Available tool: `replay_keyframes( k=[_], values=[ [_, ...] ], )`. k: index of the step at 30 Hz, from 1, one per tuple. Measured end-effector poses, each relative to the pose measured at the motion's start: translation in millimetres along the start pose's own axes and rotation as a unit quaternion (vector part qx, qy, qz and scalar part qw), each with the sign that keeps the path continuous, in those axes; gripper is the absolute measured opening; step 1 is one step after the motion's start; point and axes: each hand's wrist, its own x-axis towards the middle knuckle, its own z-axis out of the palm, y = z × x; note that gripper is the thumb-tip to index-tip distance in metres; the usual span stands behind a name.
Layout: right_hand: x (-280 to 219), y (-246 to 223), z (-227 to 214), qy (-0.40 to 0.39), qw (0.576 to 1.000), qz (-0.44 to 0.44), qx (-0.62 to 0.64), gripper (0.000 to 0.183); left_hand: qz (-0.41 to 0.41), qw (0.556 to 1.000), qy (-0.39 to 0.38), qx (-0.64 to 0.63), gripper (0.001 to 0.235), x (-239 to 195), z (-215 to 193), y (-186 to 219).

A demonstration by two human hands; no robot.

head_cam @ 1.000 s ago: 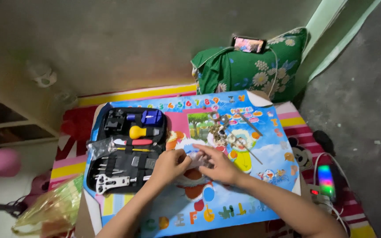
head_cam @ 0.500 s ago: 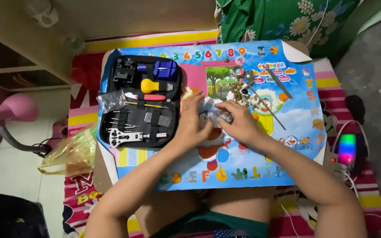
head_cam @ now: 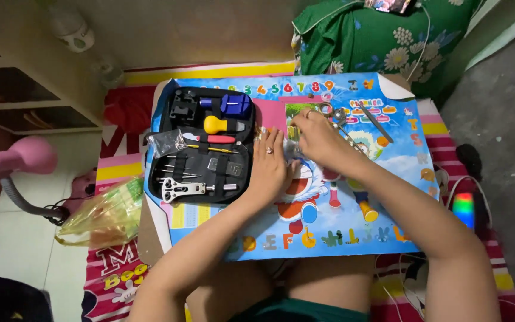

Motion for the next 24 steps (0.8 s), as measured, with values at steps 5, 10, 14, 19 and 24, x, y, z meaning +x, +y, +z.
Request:
replay_keyframes(
  k=[5,10,14,19,24],
  values=[
    [10.4,14.1,-7.5,-0.079,0.987,0.092,-0.109,0.023,0.023,0.998,0.022,0.051,0.075,-0.3,10.9,-5.3],
    [-10.5,22.4,-0.8,-0.132,0.969,0.210,0.001,0.024,0.011,0.996,0.001,0.088,0.074,-5.8,20.5,-9.5],
    [-22.4,10.1,14.3,-0.072,0.937,0.331,0.085,0.037,0.020,0.992,-0.002,0.126,0.076,-4.0,17.4,-6.0],
    [-18.5,36.9,47.5,-0.009,0.920,0.342,0.189,0.025,0.029,0.991,0.005,0.131,0.075,-3.5,19.8,-6.1],
    [-9.8,30.5,41.2,0.021,0.910,0.336,0.240,0.027,0.024,0.991,-0.005,0.135,0.078,0.6,17.1,-7.1]
  ],
)
